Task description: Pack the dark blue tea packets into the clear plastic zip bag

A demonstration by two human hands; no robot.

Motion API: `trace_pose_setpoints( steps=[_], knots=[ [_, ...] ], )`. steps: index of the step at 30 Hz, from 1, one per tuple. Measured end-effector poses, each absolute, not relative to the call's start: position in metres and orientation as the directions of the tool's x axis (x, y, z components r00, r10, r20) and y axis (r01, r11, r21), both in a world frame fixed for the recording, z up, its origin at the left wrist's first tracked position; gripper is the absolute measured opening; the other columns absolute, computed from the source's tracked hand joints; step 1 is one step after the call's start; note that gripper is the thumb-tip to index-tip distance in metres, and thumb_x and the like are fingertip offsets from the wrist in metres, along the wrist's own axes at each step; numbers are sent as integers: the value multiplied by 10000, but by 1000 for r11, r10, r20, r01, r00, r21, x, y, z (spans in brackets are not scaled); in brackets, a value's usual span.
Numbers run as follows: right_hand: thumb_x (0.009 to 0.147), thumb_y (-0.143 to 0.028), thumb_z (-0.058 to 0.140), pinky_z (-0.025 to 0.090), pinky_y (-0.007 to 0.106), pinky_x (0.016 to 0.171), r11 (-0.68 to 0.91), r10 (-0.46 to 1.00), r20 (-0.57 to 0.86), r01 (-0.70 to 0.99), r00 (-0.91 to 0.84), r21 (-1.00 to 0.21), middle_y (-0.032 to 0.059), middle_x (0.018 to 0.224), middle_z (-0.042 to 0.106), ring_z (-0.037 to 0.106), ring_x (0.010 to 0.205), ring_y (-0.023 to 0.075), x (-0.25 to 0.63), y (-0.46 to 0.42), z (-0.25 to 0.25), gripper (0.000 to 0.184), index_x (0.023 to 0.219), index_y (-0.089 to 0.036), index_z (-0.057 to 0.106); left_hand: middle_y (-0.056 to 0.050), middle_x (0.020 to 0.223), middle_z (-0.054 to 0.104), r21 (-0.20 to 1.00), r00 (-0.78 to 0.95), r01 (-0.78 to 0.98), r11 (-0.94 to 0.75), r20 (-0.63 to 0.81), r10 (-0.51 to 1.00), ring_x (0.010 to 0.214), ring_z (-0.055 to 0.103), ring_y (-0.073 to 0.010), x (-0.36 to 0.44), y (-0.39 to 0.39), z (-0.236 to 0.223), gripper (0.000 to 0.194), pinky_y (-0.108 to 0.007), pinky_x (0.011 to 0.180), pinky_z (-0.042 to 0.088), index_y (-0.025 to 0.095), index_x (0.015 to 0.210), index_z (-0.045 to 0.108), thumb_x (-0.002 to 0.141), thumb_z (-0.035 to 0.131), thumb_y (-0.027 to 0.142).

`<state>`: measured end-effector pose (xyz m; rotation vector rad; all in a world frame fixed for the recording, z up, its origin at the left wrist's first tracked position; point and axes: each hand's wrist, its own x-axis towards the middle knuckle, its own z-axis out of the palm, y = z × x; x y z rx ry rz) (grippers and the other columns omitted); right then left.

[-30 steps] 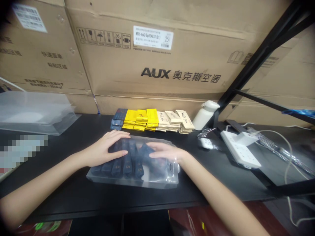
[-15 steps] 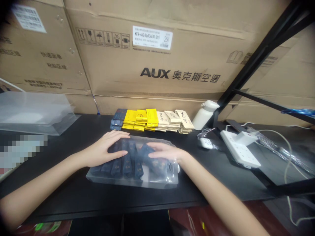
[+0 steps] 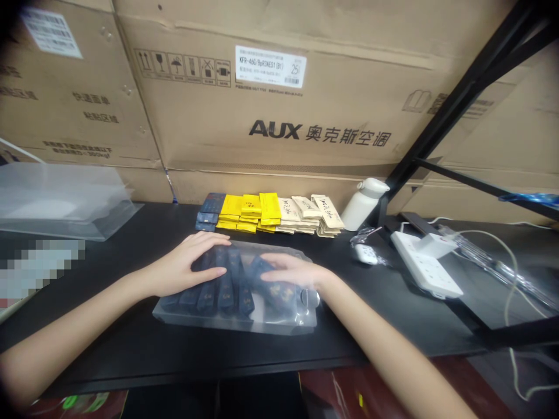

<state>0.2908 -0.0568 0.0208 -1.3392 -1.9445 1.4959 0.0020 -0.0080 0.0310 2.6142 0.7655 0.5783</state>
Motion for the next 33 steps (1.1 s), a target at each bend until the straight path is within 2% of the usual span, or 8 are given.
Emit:
trace_pose_setpoints(
  steps=[3,8,13,19,26,33],
  knots=[
    [819,-507,673,466,455,1042,-48,834,-293,469,-467,-882,42,1291,600,553,1201,267,291,-56,19,510,1260,-262,603,-85,1336,559,444,767,423,-790,288,573,1261,476,-269,2,-8,31,452,-476,1082,352,251,1275,509,908,555,511],
    [841,-491,655,498,441,1001,-11,824,-272,465,-497,-885,31,1228,628,576,1152,256,293,-55,15,456,1232,-259,621,-86,1340,556,445,770,422,-790,285,571,1264,473,-266,2,-8,31,456,-475,1084,349,250,1281,505,909,553,511],
    [816,-494,682,454,459,1061,-75,847,-315,492,-428,-868,38,1377,553,524,1251,289,294,-55,13,556,1318,-281,574,-91,1337,556,442,770,429,-788,278,575,1266,470,-265,2,-8,31,458,-468,1087,347,236,1275,510,911,550,511],
    [801,-512,693,502,456,1015,-120,851,-347,498,-394,-859,41,1393,540,535,1241,295,294,-56,11,604,1343,-291,548,-85,1342,557,447,771,422,-789,281,572,1265,474,-274,3,-8,32,451,-481,1082,350,256,1278,507,910,548,513],
    [856,-469,644,521,423,970,-26,829,-278,463,-485,-886,29,1206,644,594,1124,242,295,-53,8,439,1242,-263,618,-81,1336,560,435,772,424,-794,285,569,1267,469,-268,2,-7,31,460,-468,1085,350,247,1279,510,911,544,520],
    [823,-494,674,507,452,985,-65,851,-301,483,-430,-873,35,1241,616,569,1160,266,295,-54,7,493,1262,-282,599,-83,1351,551,428,775,427,-797,280,566,1272,468,-261,3,-8,31,467,-462,1085,349,241,1285,500,915,538,524]
  ],
)
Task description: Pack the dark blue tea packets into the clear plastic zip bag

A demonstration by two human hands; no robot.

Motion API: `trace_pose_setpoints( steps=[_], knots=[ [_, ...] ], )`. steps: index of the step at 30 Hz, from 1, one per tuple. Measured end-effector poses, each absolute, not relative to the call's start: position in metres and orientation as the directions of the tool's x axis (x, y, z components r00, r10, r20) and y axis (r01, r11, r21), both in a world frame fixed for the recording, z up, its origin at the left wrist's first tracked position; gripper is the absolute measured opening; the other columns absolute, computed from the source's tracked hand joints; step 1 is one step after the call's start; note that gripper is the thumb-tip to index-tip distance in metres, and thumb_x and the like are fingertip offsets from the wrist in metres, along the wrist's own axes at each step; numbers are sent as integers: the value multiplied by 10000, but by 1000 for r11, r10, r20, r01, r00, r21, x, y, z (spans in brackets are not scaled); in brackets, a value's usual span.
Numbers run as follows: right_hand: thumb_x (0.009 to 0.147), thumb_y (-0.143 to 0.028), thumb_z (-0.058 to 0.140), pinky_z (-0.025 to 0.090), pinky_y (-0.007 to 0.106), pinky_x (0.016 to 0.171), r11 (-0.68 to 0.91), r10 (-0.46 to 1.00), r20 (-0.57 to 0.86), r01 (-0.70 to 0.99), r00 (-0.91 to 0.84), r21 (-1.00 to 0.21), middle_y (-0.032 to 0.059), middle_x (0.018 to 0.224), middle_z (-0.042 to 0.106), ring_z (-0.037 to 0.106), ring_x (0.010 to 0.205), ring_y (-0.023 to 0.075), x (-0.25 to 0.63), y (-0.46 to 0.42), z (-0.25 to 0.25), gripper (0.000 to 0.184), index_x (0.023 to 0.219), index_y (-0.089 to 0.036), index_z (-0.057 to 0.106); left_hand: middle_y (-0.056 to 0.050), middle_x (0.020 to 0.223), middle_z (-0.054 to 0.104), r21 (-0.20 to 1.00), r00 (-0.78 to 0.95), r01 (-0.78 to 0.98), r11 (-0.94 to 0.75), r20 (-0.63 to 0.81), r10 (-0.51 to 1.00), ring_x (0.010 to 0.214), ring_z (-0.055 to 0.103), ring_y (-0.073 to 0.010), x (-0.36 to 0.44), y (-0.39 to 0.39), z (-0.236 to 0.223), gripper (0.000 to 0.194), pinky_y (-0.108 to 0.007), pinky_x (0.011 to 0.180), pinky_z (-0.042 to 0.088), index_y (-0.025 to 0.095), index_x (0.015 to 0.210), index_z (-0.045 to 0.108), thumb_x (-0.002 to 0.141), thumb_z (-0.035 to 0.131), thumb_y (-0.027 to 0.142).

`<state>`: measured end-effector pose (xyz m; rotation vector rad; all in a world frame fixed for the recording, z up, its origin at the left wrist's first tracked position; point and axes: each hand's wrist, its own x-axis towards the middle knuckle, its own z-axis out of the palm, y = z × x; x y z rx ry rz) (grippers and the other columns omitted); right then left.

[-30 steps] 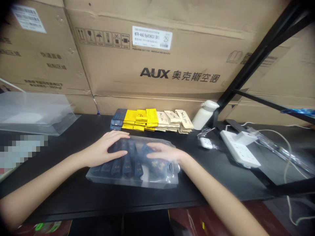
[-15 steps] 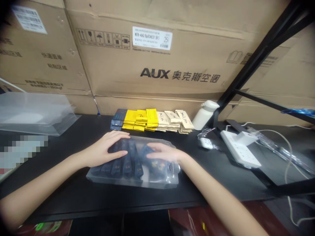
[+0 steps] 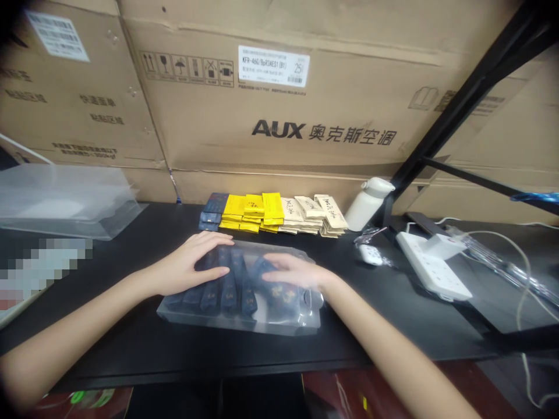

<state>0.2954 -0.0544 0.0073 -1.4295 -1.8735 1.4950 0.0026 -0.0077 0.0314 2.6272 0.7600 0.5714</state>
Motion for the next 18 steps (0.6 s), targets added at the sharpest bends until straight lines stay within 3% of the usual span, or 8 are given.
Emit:
trace_pose_setpoints(
  steps=[11,18],
  knots=[
    [865,-423,647,468,382,1009,-75,801,-268,354,-536,-932,59,1321,584,576,1148,208,289,-54,20,520,1335,-224,544,-87,1358,548,422,775,430,-798,280,566,1279,459,-257,3,-7,30,476,-455,1085,347,221,1282,504,915,540,522],
    [818,-163,612,509,305,938,-25,792,-204,303,-576,-953,17,1279,622,616,1058,160,291,-51,16,487,1296,-254,586,-86,1357,548,419,775,428,-801,285,564,1275,464,-253,3,-7,29,462,-453,1085,349,229,1281,502,919,541,513]
  ],
)
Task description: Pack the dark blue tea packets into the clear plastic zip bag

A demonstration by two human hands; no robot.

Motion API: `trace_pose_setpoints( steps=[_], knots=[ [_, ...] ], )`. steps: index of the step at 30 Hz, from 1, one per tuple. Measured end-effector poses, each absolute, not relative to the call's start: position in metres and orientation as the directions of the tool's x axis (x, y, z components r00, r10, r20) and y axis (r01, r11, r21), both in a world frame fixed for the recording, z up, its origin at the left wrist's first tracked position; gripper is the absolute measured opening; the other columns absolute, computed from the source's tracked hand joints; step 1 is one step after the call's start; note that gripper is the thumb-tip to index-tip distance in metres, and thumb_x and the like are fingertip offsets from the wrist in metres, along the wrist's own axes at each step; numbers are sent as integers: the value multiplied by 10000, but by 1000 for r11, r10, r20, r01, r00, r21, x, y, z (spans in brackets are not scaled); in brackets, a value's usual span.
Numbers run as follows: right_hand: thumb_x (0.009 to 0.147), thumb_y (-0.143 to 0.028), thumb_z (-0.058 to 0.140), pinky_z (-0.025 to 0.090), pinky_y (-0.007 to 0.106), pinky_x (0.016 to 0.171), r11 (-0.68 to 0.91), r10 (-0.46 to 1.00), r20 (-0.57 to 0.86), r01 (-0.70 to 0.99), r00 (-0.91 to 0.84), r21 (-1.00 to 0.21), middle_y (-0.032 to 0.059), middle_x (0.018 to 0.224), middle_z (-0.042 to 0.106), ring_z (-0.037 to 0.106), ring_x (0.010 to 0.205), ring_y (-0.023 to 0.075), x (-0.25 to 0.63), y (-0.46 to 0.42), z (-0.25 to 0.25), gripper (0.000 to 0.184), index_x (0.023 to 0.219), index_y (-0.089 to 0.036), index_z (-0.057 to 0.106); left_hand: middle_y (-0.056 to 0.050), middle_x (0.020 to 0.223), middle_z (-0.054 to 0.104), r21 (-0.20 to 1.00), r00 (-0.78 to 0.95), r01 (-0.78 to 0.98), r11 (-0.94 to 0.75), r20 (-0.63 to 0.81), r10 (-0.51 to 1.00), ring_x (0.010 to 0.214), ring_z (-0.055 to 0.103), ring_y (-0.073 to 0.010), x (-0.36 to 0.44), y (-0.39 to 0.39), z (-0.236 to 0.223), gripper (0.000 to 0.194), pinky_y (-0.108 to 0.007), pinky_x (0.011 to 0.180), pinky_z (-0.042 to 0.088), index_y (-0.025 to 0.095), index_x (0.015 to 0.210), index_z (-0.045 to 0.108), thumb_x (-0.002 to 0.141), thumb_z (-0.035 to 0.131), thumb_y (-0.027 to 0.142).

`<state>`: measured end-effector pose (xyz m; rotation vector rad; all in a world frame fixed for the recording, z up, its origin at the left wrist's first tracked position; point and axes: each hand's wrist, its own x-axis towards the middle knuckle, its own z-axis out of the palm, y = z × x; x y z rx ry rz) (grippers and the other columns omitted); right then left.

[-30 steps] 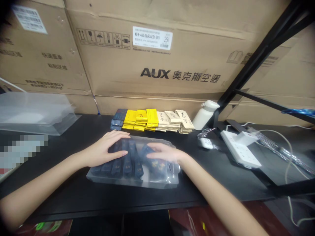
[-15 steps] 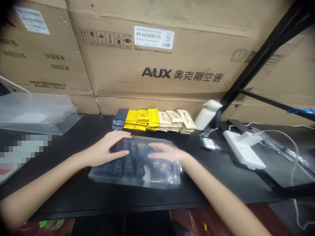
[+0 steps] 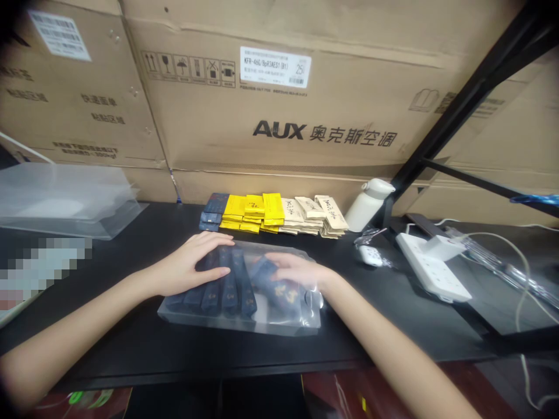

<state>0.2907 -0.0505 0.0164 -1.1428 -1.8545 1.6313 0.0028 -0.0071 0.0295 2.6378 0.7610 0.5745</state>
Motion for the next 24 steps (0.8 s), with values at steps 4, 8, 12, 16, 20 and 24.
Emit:
trace_pose_setpoints(
  steps=[4,8,12,16,20,24],
  knots=[
    [784,-120,595,498,301,948,-11,786,-182,282,-591,-959,15,1260,631,612,1071,159,291,-50,16,506,1275,-243,603,-83,1357,549,421,775,430,-799,283,566,1276,463,-257,3,-7,30,460,-460,1084,350,236,1279,503,917,541,517],
    [815,-165,615,470,317,989,-19,786,-188,280,-589,-960,12,1234,645,612,1078,158,290,-51,18,460,1269,-240,600,-84,1359,547,415,774,437,-798,279,569,1277,459,-253,2,-7,30,466,-455,1086,349,225,1278,503,917,541,518],
    [846,-255,646,445,341,1018,-15,788,-198,303,-584,-953,28,1273,621,598,1112,173,289,-52,19,430,1272,-228,593,-81,1356,549,413,777,429,-803,285,562,1271,465,-250,2,-7,30,468,-452,1082,353,232,1280,500,917,539,524],
    [863,-329,646,442,366,1020,11,788,-200,338,-583,-941,35,1277,611,578,1140,191,288,-51,20,420,1268,-229,595,-81,1356,549,410,777,433,-803,281,563,1271,466,-250,2,-7,30,472,-453,1081,353,230,1282,498,918,535,528],
    [870,-367,636,451,381,1012,26,793,-208,372,-573,-928,38,1239,627,589,1123,199,286,-52,21,404,1245,-220,604,-81,1357,548,410,779,435,-801,276,564,1272,464,-250,3,-7,30,477,-453,1086,347,225,1283,499,918,532,530],
    [878,-385,627,437,388,1036,54,793,-200,392,-576,-918,41,1248,626,581,1152,209,285,-53,24,404,1243,-213,601,-82,1352,549,416,776,437,-798,275,568,1268,468,-250,3,-7,30,477,-453,1085,349,227,1282,501,917,533,532]
  ],
)
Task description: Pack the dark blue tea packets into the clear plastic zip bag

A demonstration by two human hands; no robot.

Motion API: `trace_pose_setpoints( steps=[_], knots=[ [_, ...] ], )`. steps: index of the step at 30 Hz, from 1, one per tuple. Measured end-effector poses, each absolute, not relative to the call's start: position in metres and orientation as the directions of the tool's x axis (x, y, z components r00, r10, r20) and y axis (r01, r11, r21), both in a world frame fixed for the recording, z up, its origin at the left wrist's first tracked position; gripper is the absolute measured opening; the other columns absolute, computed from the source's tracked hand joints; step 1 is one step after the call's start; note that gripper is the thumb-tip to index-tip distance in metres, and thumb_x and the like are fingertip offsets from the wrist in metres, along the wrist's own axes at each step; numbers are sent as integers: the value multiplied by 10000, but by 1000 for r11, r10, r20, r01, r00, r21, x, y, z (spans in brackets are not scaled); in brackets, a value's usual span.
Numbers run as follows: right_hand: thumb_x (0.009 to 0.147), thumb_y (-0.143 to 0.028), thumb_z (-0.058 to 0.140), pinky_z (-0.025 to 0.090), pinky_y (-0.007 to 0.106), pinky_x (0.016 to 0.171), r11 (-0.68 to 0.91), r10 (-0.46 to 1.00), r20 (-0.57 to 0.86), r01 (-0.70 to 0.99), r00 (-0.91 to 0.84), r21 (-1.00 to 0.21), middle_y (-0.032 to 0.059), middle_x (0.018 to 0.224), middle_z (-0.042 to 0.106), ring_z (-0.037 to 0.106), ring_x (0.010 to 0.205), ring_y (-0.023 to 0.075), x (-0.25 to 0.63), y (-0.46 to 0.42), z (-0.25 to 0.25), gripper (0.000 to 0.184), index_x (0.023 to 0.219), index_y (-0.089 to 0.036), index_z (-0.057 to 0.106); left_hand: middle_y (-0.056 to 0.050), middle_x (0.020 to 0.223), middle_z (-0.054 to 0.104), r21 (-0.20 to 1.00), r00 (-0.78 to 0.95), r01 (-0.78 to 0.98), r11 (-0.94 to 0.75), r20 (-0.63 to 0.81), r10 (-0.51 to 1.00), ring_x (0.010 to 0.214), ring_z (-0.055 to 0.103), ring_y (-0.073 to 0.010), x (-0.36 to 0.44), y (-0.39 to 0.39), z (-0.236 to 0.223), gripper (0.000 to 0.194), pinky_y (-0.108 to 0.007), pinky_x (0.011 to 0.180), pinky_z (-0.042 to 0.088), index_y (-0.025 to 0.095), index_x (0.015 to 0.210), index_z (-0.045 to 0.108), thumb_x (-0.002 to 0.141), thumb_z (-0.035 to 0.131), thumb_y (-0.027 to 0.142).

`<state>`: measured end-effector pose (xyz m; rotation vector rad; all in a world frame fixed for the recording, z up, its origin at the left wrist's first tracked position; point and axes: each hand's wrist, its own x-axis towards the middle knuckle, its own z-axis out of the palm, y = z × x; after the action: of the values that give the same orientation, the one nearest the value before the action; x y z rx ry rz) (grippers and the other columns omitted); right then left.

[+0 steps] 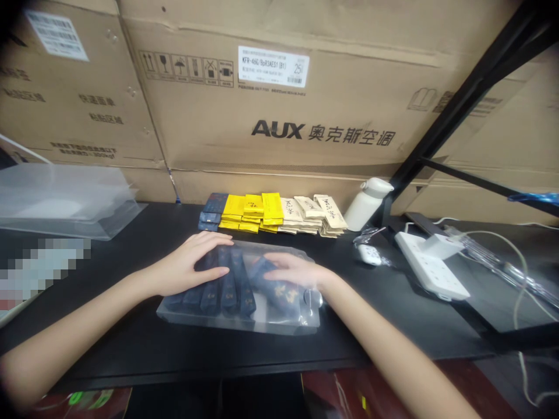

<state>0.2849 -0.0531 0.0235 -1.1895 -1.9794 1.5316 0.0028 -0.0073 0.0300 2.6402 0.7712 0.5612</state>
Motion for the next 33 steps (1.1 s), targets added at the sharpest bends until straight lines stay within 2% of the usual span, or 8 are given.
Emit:
trace_pose_setpoints(
  steps=[15,33],
  knots=[
    [899,-430,593,454,409,1018,144,810,-161,457,-563,-878,42,1244,633,595,1134,220,285,-55,22,419,1267,-230,596,-86,1350,551,420,774,432,-798,281,567,1266,471,-263,3,-8,31,465,-467,1084,349,242,1284,498,917,534,525],
    [905,-426,584,465,398,985,146,811,-167,470,-561,-871,47,1212,636,593,1112,223,284,-56,24,412,1262,-220,590,-88,1345,551,437,772,428,-791,277,572,1269,471,-265,3,-8,31,457,-472,1089,344,242,1279,506,915,541,516]
  ],
)
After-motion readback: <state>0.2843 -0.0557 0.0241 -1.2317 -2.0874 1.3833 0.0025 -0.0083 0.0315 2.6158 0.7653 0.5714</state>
